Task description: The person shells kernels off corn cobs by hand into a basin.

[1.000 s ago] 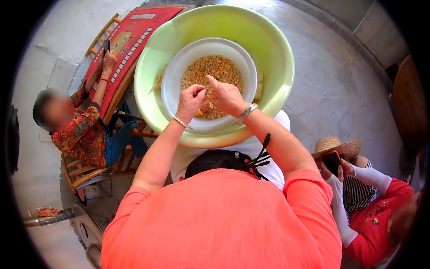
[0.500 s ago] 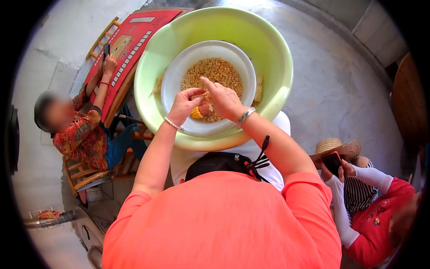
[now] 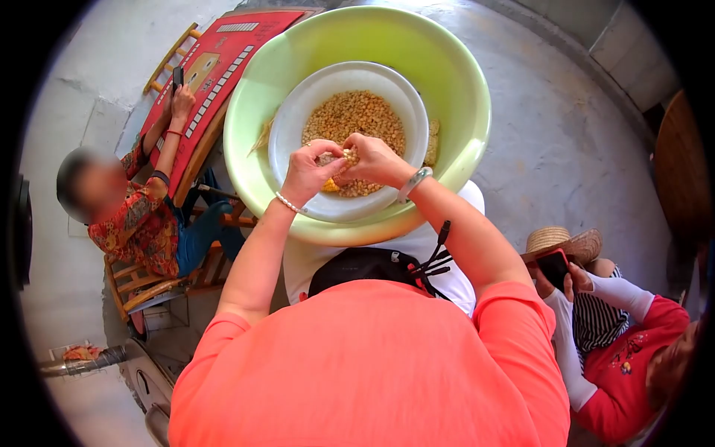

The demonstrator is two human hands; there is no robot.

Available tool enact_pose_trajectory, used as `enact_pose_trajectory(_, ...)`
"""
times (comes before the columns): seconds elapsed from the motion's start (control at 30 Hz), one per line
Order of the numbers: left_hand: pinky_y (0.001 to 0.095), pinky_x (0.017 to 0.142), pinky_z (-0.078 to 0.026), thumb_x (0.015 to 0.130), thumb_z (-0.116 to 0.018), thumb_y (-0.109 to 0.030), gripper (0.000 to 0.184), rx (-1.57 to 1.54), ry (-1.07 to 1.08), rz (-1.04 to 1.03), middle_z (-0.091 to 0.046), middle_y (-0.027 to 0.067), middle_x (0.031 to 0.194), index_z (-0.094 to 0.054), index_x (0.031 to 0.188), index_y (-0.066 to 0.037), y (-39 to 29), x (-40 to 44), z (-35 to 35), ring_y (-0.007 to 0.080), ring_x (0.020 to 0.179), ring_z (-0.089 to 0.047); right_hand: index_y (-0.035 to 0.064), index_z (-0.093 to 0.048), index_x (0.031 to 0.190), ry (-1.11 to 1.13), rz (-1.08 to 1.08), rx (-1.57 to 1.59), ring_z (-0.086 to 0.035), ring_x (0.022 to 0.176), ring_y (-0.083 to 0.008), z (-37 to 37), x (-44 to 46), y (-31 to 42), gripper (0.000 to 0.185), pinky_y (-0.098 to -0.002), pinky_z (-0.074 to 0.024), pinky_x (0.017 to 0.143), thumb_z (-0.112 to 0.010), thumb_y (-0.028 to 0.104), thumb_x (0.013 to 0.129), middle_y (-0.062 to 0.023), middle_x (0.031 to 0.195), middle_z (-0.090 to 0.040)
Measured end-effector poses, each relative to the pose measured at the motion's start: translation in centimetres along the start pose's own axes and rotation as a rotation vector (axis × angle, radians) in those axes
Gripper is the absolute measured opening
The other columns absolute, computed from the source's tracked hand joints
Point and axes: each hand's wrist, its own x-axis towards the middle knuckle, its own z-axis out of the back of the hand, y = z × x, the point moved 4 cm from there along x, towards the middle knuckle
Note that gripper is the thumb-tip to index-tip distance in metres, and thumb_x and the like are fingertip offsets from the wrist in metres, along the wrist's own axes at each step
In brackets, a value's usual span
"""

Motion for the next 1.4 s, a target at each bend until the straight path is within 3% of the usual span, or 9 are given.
enact_pose_trajectory(0.13,0.0278,0.066,-0.048,0.076,-0.068,-0.007,0.012,0.012,0.086,0.016,-0.065,0.0078,0.081,-0.065,0.087,-0.002,-0.2,0.3,-0.4,0.0153,0.072,-0.061,0.0012,-0.064,0.090,0.178,-0.193,0.015,-0.063,0.072,-0.0314,0.2,-0.6,1.3,0.044,-0.0389,-0.0480,0.066,-0.079,0.030,0.061,-0.0162,0.074,-0.064)
enact_pose_trajectory(0.4,0.0366,0.065,-0.047,0.080,-0.064,-0.015,0.013,0.054,0.075,0.122,-0.064,0.0114,0.079,-0.062,0.085,-0.004,1.0,0.7,-2.1,0.0273,0.071,-0.062,0.0011,-0.063,0.082,-0.073,-0.012,-0.385,-0.061,0.076,-0.0375,-0.4,0.1,-1.4,0.025,-0.0443,-0.0478,0.067,-0.069,0.022,0.070,-0.0206,0.075,-0.062)
enact_pose_trajectory(0.5,0.0346,0.060,-0.048,0.082,-0.063,-0.015,0.013,0.109,0.100,0.067,-0.064,0.0108,0.077,-0.061,0.085,-0.002,1.0,0.9,-2.1,0.0233,0.065,-0.063,0.0011,-0.063,0.082,-0.094,-0.016,-0.421,-0.061,0.077,-0.0379,-0.6,-0.2,-1.2,0.019,-0.0449,-0.0481,0.068,-0.065,0.017,0.071,-0.0209,0.076,-0.063)
enact_pose_trajectory(0.6,0.0285,0.064,-0.048,0.083,-0.063,-0.012,0.012,-0.044,0.235,0.337,-0.064,0.0082,0.078,-0.061,0.087,0.000,1.3,0.9,-2.2,0.0138,0.070,-0.059,0.0008,-0.064,0.081,-0.065,-0.021,-0.443,-0.061,0.079,-0.0377,-0.9,-0.2,-1.6,0.018,-0.0447,-0.0485,0.069,-0.063,0.014,0.069,-0.0211,0.077,-0.063)
enact_pose_trajectory(0.73,0.0283,0.065,-0.049,0.087,-0.060,-0.011,0.013,-0.146,0.296,0.401,-0.063,0.0072,0.080,-0.059,0.088,0.002,3.4,0.6,-3.0,0.0125,0.075,-0.060,0.0001,-0.065,0.080,-0.012,-0.027,-0.488,-0.062,0.079,-0.0374,-0.9,0.1,-1.8,0.017,-0.0442,-0.0489,0.069,-0.062,0.012,0.067,-0.0215,0.078,-0.063)
enact_pose_trajectory(0.87,0.0325,0.070,-0.049,0.082,-0.063,-0.013,0.012,0.174,0.294,0.052,-0.061,0.0104,0.081,-0.060,0.086,-0.002,1.3,0.9,-2.0,0.0227,0.075,-0.062,-0.0002,-0.065,0.078,0.042,-0.063,-0.462,-0.062,0.075,-0.0381,-0.8,0.1,-2.0,0.018,-0.0444,-0.0490,0.068,-0.063,0.013,0.066,-0.0218,0.074,-0.062)
enact_pose_trajectory(1.1,0.0362,0.069,-0.048,0.076,-0.064,-0.013,0.013,0.318,0.270,-0.158,-0.061,0.0109,0.084,-0.060,0.084,-0.004,-0.9,1.2,-1.0,0.0301,0.077,-0.061,0.0002,-0.064,0.075,0.001,-0.025,-0.389,-0.061,0.074,-0.0377,-0.8,0.2,-1.5,0.021,-0.0446,-0.0483,0.066,-0.067,0.018,0.066,-0.0216,0.073,-0.062)
enact_pose_trajectory(1.2,0.0349,0.067,-0.049,0.076,-0.064,-0.011,0.011,0.295,0.319,-0.209,-0.061,0.0108,0.084,-0.060,0.083,-0.004,-0.5,1.5,-0.8,0.0283,0.074,-0.061,0.0004,-0.064,0.076,0.080,-0.059,-0.363,-0.061,0.074,-0.0377,-0.8,0.4,-1.6,0.020,-0.0445,-0.0480,0.066,-0.066,0.018,0.067,-0.0215,0.074,-0.062)
enact_pose_trajectory(1.4,0.0251,0.061,-0.046,0.081,-0.062,-0.008,0.007,-0.004,0.346,0.083,-0.059,0.0033,0.077,-0.059,0.084,-0.002,2.8,1.0,-1.4,0.0108,0.067,-0.055,-0.0006,-0.063,0.075,0.042,-0.002,-0.334,-0.061,0.075,-0.0383,-1.2,0.0,-1.2,0.017,-0.0445,-0.0480,0.066,-0.064,0.015,0.068,-0.0212,0.076,-0.062)
